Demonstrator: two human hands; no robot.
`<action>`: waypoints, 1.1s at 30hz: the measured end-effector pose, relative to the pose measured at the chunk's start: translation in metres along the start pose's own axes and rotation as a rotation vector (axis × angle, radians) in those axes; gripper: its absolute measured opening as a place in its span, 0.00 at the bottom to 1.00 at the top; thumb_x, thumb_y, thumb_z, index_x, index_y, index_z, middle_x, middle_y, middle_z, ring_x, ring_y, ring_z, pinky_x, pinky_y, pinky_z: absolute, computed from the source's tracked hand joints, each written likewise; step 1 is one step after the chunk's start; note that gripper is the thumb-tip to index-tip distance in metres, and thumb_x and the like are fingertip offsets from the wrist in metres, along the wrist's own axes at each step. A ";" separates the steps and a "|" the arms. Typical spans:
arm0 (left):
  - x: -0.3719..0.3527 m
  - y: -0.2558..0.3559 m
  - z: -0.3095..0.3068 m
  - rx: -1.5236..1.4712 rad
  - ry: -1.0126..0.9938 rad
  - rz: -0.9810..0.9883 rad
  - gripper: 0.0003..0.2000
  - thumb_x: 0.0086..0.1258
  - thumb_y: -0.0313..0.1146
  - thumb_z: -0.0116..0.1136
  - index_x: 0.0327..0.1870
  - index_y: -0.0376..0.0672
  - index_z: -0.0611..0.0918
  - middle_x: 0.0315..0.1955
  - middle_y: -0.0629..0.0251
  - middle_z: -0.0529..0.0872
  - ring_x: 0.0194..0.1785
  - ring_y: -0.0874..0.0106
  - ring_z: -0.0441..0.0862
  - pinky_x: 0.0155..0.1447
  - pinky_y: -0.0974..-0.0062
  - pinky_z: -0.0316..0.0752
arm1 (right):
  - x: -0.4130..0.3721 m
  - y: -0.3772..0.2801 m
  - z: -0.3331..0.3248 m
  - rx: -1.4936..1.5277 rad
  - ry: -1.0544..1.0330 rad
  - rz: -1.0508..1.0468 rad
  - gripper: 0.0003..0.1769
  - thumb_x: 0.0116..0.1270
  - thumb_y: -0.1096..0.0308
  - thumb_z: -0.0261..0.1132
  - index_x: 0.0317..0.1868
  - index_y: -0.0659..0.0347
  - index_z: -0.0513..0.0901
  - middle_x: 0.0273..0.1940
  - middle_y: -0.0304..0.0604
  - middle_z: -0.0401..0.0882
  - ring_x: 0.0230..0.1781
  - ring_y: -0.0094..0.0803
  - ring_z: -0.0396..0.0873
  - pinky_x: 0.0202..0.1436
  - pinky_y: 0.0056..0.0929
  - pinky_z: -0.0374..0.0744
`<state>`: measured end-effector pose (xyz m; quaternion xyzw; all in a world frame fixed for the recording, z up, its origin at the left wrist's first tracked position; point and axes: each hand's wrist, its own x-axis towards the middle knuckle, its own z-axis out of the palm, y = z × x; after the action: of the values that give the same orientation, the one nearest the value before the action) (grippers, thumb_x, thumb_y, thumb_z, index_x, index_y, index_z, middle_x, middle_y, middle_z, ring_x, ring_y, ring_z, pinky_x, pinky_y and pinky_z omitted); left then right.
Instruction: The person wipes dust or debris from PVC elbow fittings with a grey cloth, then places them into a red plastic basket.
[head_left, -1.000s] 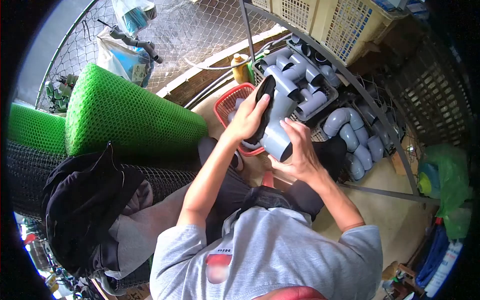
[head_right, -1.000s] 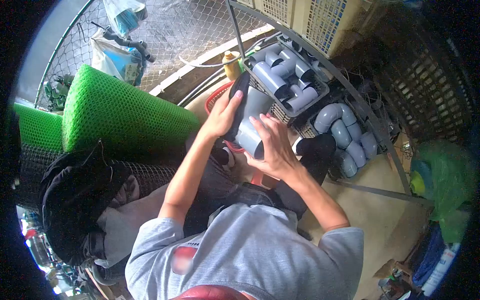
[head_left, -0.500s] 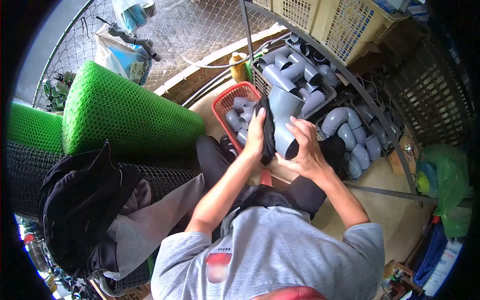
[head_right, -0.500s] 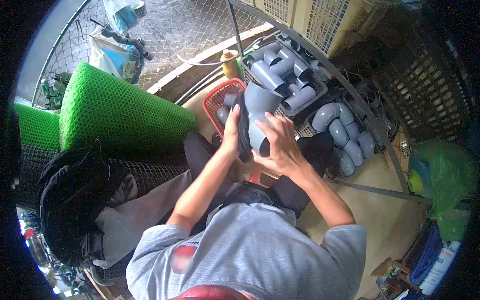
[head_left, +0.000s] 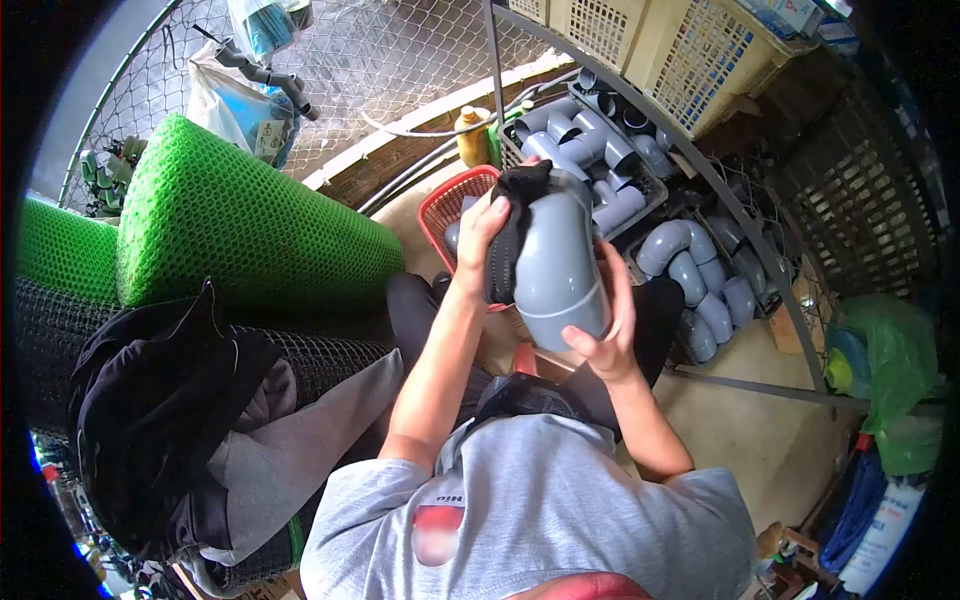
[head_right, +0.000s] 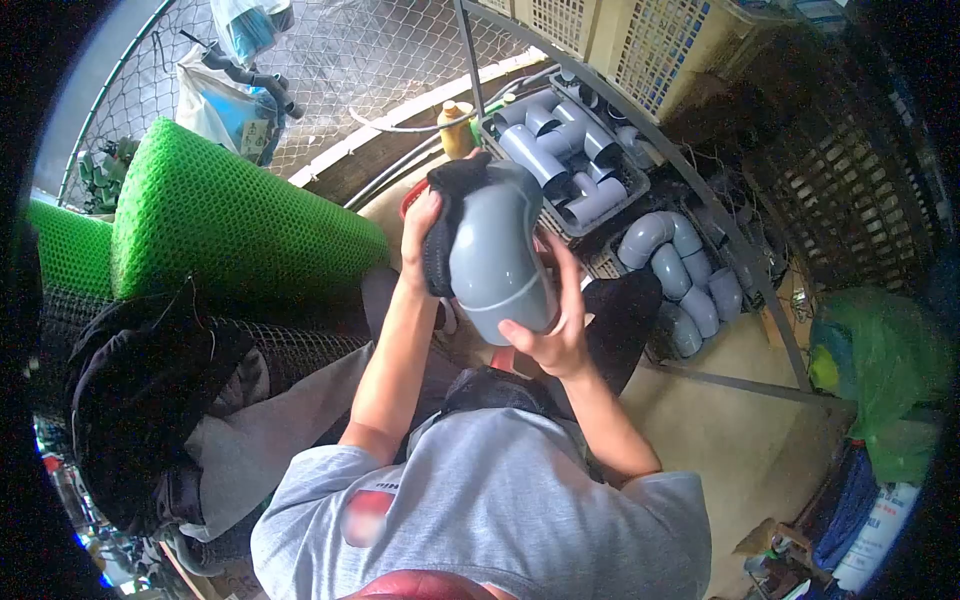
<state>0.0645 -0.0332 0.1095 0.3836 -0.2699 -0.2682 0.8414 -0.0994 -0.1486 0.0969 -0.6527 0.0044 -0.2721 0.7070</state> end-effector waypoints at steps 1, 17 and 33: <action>0.003 0.006 0.004 0.143 -0.023 0.058 0.30 0.78 0.47 0.52 0.73 0.33 0.75 0.65 0.55 0.82 0.70 0.62 0.77 0.80 0.63 0.63 | 0.002 0.000 0.002 0.133 -0.005 0.049 0.64 0.51 0.56 0.79 0.82 0.67 0.51 0.73 0.55 0.64 0.73 0.45 0.68 0.77 0.44 0.66; 0.019 0.038 -0.001 0.803 -0.270 0.480 0.22 0.70 0.44 0.57 0.51 0.34 0.87 0.50 0.49 0.89 0.59 0.50 0.85 0.68 0.55 0.75 | 0.003 0.017 -0.031 -0.305 -0.251 0.017 0.65 0.44 0.43 0.84 0.74 0.78 0.68 0.66 0.61 0.78 0.66 0.44 0.79 0.70 0.42 0.76; 0.011 0.043 0.032 1.275 -0.546 0.550 0.11 0.65 0.34 0.67 0.44 0.37 0.86 0.48 0.59 0.89 0.63 0.59 0.84 0.79 0.49 0.66 | 0.017 -0.005 -0.005 -0.696 -0.053 -0.272 0.69 0.35 0.61 0.89 0.79 0.68 0.62 0.65 0.63 0.78 0.63 0.58 0.82 0.67 0.49 0.80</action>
<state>0.0618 -0.0320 0.1643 0.6357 -0.6587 0.0750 0.3955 -0.0883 -0.1599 0.1064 -0.8555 -0.0083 -0.3288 0.4001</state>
